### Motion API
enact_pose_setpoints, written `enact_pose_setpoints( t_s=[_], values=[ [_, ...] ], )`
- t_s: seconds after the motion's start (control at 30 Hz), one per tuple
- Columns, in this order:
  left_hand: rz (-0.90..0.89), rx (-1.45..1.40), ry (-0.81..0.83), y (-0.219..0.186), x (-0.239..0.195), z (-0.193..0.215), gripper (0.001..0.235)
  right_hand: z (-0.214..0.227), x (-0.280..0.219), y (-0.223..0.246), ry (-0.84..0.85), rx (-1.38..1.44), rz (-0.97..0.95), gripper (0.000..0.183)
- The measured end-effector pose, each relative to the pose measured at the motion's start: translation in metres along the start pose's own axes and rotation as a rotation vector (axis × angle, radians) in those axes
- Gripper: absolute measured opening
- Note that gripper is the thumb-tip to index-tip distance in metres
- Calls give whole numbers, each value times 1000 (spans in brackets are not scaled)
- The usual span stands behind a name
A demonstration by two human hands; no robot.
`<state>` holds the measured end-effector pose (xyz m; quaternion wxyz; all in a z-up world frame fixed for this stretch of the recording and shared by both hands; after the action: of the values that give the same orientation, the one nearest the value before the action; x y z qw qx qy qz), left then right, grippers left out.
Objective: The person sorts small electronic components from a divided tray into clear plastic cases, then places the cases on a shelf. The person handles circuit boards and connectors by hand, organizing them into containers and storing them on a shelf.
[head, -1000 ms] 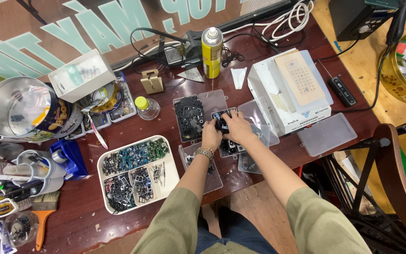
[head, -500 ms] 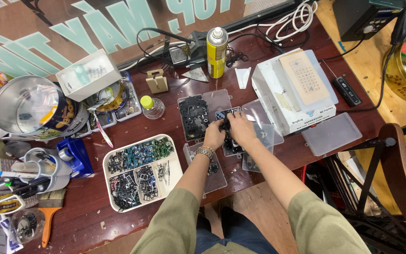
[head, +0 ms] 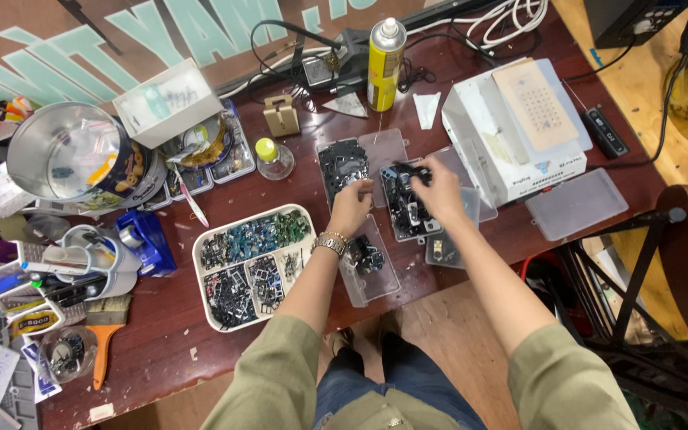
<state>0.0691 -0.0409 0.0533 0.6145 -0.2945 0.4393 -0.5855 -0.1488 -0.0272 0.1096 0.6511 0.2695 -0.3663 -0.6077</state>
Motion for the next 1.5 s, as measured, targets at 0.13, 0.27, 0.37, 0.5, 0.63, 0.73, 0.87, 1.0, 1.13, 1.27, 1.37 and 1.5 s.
enact_pose_setpoints(
  t_s=[0.13,0.27,0.37,0.5,0.63,0.73,0.87,1.0,1.13,1.27,1.37,1.5],
  values=[
    [-73,219,27,2,-21,22,25,-48,-56,22,215,12,237,29],
    [-272,502,-238,7,-42,36,20,-90,-100,39,285,-189,229,30],
    [-292,424,-374,18,-51,46,17,-106,-119,51,287,-240,346,34],
    [98,388,-297,39,-51,57,20,-99,-126,59,259,-270,297,33],
    [164,314,-226,57,-47,62,21,-89,-132,64,425,-347,258,31],
    [152,294,-231,67,-45,60,21,-89,-137,70,394,-301,233,39],
    [149,299,-213,67,-46,62,21,-94,-141,75,540,-364,194,45],
    [229,292,-184,51,-50,68,21,-98,-136,70,477,-369,167,48],
    [175,379,-218,25,-58,70,19,-101,-122,54,471,-353,172,45],
    [-51,392,-349,-3,-55,65,18,-58,-90,24,27,-276,83,25],
    [-145,391,-285,-18,-44,44,16,-31,-72,7,-8,-461,-5,39],
    [-192,336,-169,-28,-23,-2,18,-27,-64,-12,90,-513,20,44]
  ],
)
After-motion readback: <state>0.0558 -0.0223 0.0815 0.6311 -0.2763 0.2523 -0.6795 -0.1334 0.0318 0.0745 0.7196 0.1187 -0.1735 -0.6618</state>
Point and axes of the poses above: each hand's wrist, its own x-axis towards the middle knuckle, its own z-axis out of the back of the hand, y = z × x, the point moved 1 cm from there along x, towards the middle knuckle, and after that the axes turned 11 degrees about z, right-handed, at the moved point
